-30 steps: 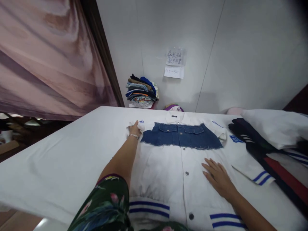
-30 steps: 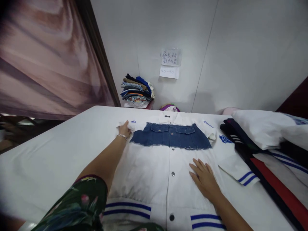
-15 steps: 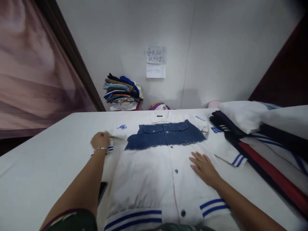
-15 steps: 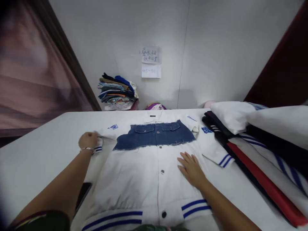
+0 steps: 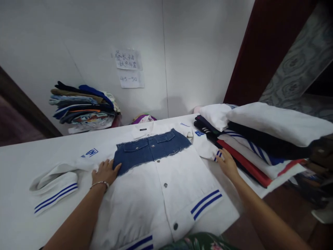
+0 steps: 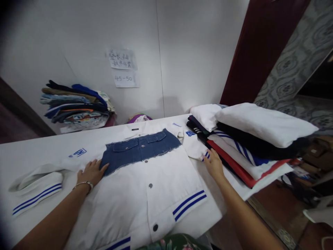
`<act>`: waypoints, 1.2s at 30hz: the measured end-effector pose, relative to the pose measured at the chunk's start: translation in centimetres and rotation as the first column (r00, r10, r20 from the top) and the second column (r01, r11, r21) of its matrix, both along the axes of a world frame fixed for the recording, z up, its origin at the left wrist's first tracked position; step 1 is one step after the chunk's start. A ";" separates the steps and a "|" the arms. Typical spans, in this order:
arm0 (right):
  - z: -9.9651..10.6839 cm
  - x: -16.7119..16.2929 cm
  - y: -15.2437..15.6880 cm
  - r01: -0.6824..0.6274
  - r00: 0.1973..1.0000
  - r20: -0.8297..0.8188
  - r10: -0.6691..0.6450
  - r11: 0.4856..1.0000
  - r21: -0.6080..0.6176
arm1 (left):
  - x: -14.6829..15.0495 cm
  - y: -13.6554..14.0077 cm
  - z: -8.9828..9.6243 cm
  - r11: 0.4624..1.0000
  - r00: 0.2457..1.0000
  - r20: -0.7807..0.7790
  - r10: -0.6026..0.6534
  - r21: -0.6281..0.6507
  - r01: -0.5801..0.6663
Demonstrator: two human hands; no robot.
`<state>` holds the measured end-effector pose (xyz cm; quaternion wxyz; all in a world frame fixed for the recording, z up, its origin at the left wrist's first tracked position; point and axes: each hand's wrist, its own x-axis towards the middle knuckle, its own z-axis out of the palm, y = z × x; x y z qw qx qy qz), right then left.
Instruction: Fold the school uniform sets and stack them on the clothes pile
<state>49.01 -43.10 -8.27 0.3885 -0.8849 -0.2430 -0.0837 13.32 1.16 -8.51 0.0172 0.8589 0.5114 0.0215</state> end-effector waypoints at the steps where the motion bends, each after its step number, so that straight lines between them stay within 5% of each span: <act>1: 0.1 0.9 -0.9 0.069 0.994 -0.080 -0.077 0.993 -0.092 | 0.0 0.1 0.0 1.000 1.000 -0.001 0.000 0.002 0.000; 5: 0.3 2.7 -1.3 0.122 0.960 -0.196 -0.202 0.927 -0.355 | 0.0 0.0 0.7 1.000 1.000 0.025 -0.002 -0.018 0.003; 10: 0.8 2.6 0.7 0.094 0.995 0.023 -0.096 0.850 -0.518 | 0.6 -0.9 2.3 0.996 0.972 0.221 0.081 -0.059 -0.069; 13: 1.3 2.5 1.3 0.007 1.000 0.001 -0.008 0.852 -0.523 | 2.1 -2.5 3.3 1.000 0.934 0.357 -0.002 0.018 -0.004; 16: 2.9 2.8 1.4 0.041 0.999 0.044 -0.023 0.880 -0.473 | 4.2 -5.3 4.3 0.983 0.857 0.485 -0.174 0.037 0.179; 18: 5.0 2.9 1.6 0.097 0.991 0.123 -0.053 0.915 -0.391 | 6.0 -8.0 5.3 0.948 0.740 0.622 -0.257 0.015 0.317; 21: 9.5 2.1 3.2 0.108 0.936 0.346 -0.073 0.991 -0.084 | 9.3 -13.2 7.4 0.869 0.557 0.782 -0.278 -0.043 0.494; 23: 12.7 0.5 5.2 -0.034 0.873 0.486 -0.032 0.991 0.128 | 12.0 -17.0 8.9 0.768 0.447 0.860 -0.245 -0.109 0.631; 25: 15.1 -2.0 7.4 -0.252 0.827 0.554 0.092 0.943 0.219 | 14.8 -20.5 10.0 0.612 0.351 0.923 -0.154 -0.190 0.768; 28: 16.6 -6.1 10.0 -0.551 0.769 0.522 0.368 0.795 0.252 | 18.1 -23.9 10.7 0.431 0.223 0.974 0.024 -0.212 0.877; 30: 16.1 -7.9 10.5 -0.670 0.736 0.398 0.547 0.672 0.316 | 19.2 -24.6 10.8 0.414 0.170 0.979 0.116 -0.203 0.887; 33: 14.2 -8.8 9.5 -0.727 0.634 0.167 0.755 0.508 0.462 | 19.3 -24.2 11.0 0.477 0.142 0.980 0.142 -0.193 0.858; 36: 12.1 -8.5 7.8 -0.709 0.594 0.081 0.801 0.473 0.524 | 18.8 -24.0 11.4 0.469 0.132 0.975 0.178 -0.203 0.860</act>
